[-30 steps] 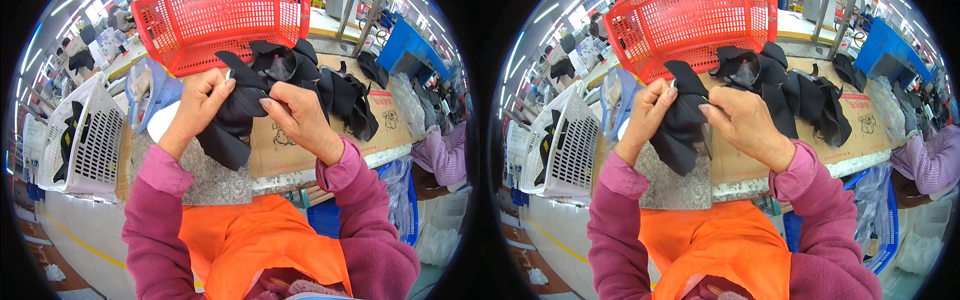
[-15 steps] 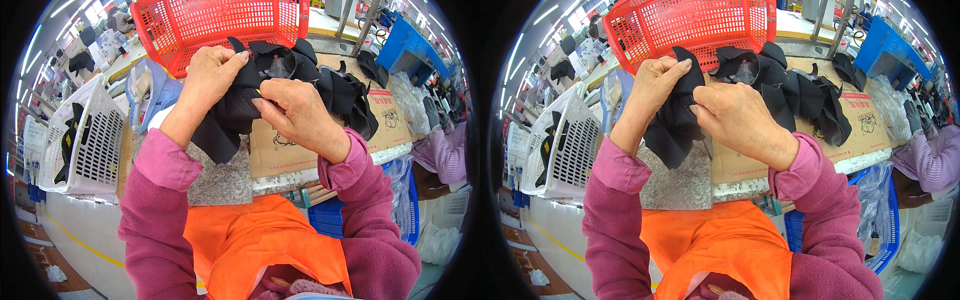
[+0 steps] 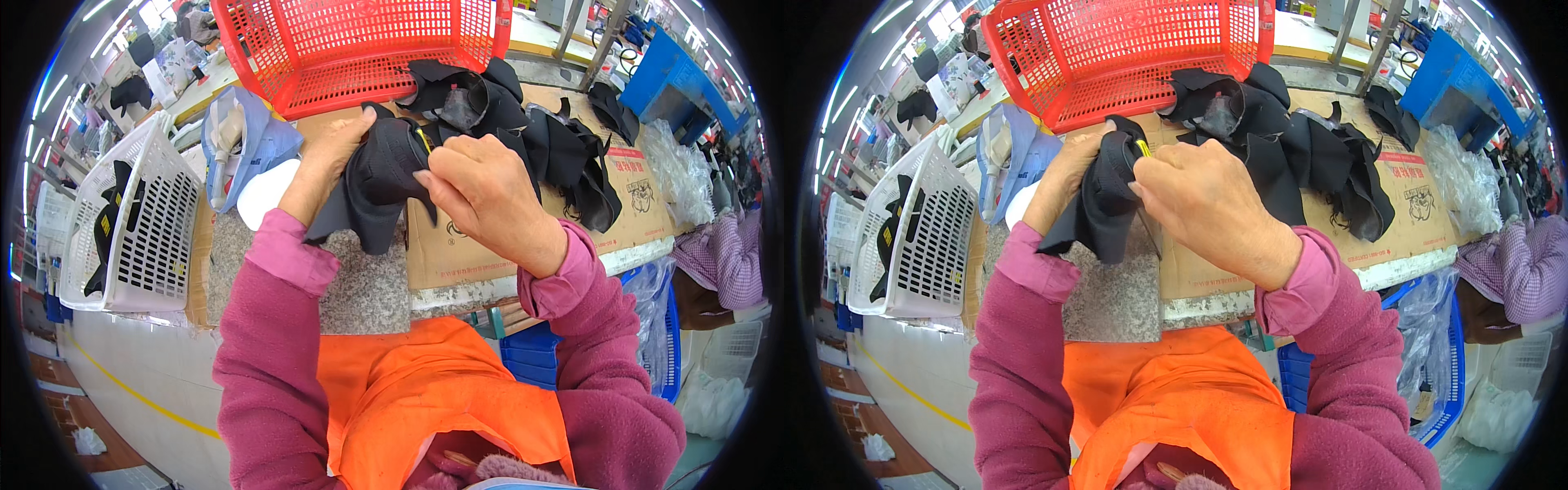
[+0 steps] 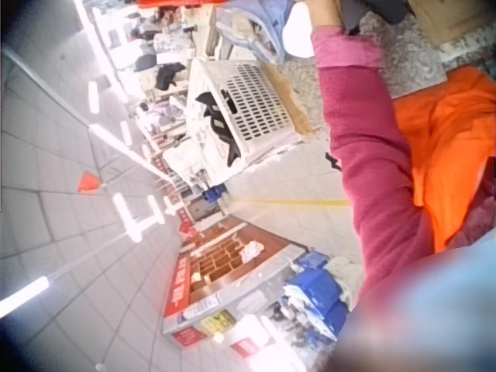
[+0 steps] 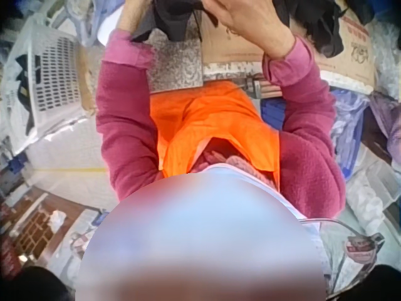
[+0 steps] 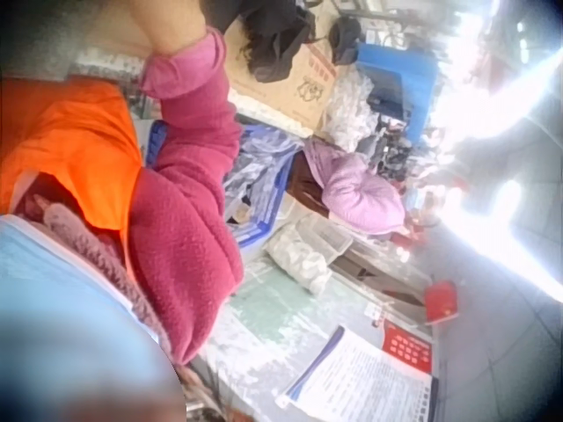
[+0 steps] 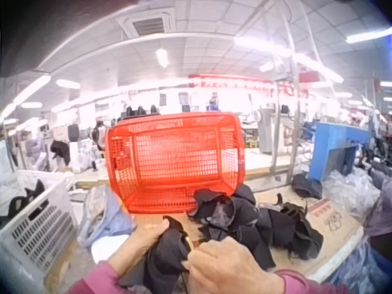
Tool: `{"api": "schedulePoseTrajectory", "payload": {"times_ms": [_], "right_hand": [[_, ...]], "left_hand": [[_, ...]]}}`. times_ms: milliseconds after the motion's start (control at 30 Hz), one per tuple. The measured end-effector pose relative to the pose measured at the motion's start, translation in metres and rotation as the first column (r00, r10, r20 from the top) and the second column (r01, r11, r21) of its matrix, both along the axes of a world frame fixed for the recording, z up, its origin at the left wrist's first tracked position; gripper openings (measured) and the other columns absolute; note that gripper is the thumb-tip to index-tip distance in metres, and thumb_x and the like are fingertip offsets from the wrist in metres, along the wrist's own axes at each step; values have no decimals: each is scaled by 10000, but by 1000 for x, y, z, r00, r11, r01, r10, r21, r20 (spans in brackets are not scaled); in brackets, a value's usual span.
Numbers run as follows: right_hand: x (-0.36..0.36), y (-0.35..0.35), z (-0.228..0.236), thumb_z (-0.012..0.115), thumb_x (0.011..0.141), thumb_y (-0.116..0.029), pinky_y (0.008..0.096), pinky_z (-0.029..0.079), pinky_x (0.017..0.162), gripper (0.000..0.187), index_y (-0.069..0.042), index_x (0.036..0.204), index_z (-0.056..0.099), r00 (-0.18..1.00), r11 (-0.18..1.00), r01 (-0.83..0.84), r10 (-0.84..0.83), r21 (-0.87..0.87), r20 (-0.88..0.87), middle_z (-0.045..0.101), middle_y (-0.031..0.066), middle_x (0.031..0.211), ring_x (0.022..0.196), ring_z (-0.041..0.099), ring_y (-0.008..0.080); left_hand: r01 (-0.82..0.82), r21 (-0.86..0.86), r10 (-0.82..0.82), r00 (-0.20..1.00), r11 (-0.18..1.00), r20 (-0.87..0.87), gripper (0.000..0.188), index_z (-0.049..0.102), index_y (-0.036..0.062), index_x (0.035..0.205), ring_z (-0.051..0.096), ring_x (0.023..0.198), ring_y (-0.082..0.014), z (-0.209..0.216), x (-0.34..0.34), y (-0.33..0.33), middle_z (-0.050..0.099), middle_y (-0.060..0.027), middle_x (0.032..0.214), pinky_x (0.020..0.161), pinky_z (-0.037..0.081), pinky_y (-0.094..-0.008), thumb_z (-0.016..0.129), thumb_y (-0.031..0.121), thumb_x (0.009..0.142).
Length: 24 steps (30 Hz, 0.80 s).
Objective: The person assembles a black slipper by inserting a white insole, then repeatedly folds and unfolds the upper to check seams and fit. The person handles multiple slipper uppers and insoles on a workbench in a factory setting.
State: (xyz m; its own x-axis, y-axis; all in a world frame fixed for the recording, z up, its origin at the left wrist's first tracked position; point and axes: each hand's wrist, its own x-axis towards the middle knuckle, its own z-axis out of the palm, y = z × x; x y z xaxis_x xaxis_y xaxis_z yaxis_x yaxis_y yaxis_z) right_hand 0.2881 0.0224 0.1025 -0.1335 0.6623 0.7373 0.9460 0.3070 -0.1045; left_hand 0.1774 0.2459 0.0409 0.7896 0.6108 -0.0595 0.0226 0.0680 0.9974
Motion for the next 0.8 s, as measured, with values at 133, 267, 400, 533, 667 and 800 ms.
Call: {"api": "schedulePoseTrajectory", "payload": {"times_ms": [133, 267, 400, 533, 667, 800], "right_hand": [[-1, -3, 1, 698, 787, -75, 375, 425, 602, 179, -85, 794, 520, 998, 999, -16, 13, 48, 58, 511, 55, 718, 697, 557, 249], [-3, -3, -4, 712, 786, -76, 377, 429, 601, 189, -78, 825, 526, 1000, 999, 7, -6, 48, -11, 528, 67, 734, 699, 569, 270], [3, -3, -7, 721, 801, -88, 396, 446, 587, 199, -55, 864, 535, 987, 1000, -6, 4, -13, -159, 550, 110, 749, 688, 587, 320], [10, -3, -9, 724, 814, -93, 409, 460, 575, 198, -40, 887, 548, 980, 999, -25, 20, -23, -198, 553, 147, 754, 683, 593, 356], [8, -2, -12, 722, 844, -27, 291, 409, 540, 158, -20, 881, 569, 938, 996, -77, 59, -39, -342, 505, 87, 704, 572, 526, 187], [6, -2, -13, 709, 858, -21, 279, 402, 529, 146, -13, 883, 565, 936, 997, -72, 55, -37, -348, 490, 84, 689, 566, 512, 169]], "left_hand": [[-71, 98, 86, 983, 993, -164, 603, 702, 13, 940, 638, 677, -121, 19, -2, -11, 697, -61, 826, 666, 542, -267, 508, 583, 973], [38, 587, 234, 894, 809, -381, 686, 712, -7, 920, 631, 639, -142, 30, -15, -11, 694, -55, 780, 651, 538, -292, 531, 655, 924], [-10, 635, 384, 804, 773, -454, 649, 722, -10, 876, 631, 622, -153, 30, -34, -18, 688, -36, 744, 644, 525, -287, 614, 630, 891], [-200, -5, 197, 970, 980, -142, 485, 706, -25, 958, 673, 712, -166, 27, -45, -35, 714, -68, 869, 702, 554, -285, 675, 458, 916], [-103, -307, 121, 992, 946, 41, 336, 681, -29, 1030, 698, 817, -174, 24, -55, -40, 717, -99, 997, 780, 577, -290, 680, 294, 940], [-94, -125, 120, 969, 988, 216, 197, 681, 6, 974, 669, 819, -112, 17, -62, -39, 719, -69, 960, 760, 552, -260, 689, 200, 936]]}}
